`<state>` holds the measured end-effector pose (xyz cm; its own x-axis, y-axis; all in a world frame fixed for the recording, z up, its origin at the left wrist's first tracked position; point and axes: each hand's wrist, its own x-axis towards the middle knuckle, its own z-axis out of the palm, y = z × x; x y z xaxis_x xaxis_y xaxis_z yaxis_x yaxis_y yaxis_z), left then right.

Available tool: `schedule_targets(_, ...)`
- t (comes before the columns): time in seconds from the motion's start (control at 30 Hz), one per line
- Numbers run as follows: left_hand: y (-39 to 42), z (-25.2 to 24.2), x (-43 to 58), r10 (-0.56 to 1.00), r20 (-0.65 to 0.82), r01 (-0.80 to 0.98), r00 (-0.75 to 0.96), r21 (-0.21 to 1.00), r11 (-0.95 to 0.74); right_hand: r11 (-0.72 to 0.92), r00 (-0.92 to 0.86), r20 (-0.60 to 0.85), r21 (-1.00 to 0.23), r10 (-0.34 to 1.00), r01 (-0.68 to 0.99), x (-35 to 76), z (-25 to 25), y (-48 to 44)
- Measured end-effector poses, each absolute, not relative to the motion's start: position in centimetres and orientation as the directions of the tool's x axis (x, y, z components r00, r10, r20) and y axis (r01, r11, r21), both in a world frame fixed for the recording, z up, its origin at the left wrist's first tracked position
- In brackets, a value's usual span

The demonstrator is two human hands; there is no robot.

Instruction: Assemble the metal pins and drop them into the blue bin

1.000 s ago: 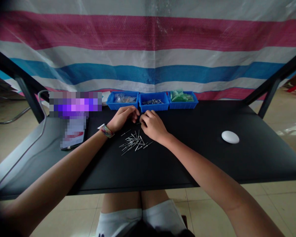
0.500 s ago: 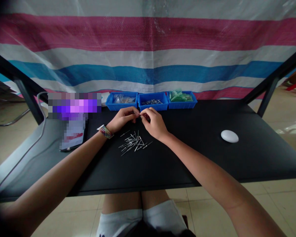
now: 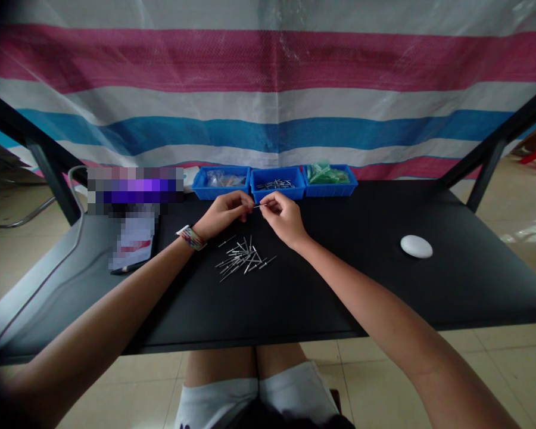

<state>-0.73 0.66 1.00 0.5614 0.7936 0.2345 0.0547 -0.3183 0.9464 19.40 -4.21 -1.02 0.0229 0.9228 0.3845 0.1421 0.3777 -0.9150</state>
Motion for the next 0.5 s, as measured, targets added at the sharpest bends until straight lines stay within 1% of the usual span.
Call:
schedule_targets(0.37, 0.80, 0.82, -0.82, 0.809, 0.195, 0.035, 0.555, 0.966, -0.257, 0.363, 0.027, 0.368, -0.925, 0.930, 0.115, 19.46, -1.08, -4.23)
schedule_targets(0.5, 0.57, 1.14, -0.73, 0.804, 0.185, 0.053, 0.565, 0.964, -0.259, 0.365, 0.019, 0.371, -0.920, 0.928, 0.140, 19.46, -1.05, -4.26)
